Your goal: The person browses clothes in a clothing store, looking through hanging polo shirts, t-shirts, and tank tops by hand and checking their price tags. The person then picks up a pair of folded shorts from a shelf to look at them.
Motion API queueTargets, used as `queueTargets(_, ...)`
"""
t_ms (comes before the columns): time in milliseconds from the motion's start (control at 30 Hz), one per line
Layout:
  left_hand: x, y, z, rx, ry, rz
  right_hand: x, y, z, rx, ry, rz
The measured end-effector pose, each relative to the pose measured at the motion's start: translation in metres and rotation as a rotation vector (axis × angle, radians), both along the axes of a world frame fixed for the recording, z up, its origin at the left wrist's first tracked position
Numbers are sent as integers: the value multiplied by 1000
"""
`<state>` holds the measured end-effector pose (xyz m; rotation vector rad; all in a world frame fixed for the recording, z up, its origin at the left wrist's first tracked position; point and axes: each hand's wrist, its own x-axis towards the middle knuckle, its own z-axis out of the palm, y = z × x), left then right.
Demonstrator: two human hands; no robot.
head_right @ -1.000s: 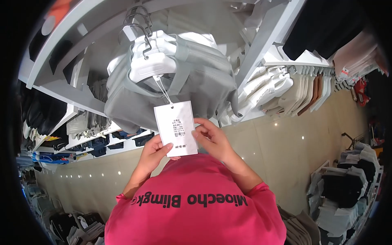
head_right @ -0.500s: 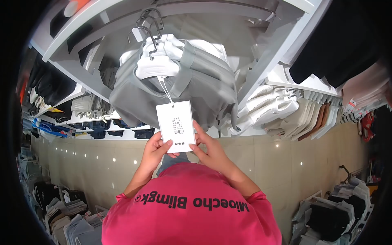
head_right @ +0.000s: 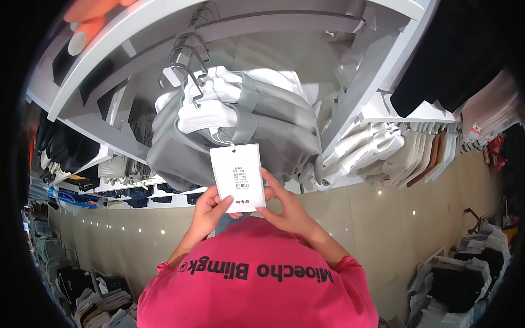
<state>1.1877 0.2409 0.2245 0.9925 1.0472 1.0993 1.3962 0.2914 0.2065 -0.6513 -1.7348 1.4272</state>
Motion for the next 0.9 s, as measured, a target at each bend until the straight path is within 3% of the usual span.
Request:
queueTargets(300, -9, 9, -5, 31, 17, -55, -8, 1, -3, 116, -7, -109)
queueTargets(367, -9, 10, -11, 32, -19, -65, -6, 4, 1, 255, -76, -84)
queueTargets(633, -4, 10, -5, 69, -73, -82, -6, 4, 6, 154, -99, -133)
queueTargets(700, -3, 10, -5, 170, 37, -107, -5, 4, 9, 152, -101, -136)
queueTargets(900, 0, 11, -6, 54, -74, -104, -2, 7, 12, 115, -97, -143)
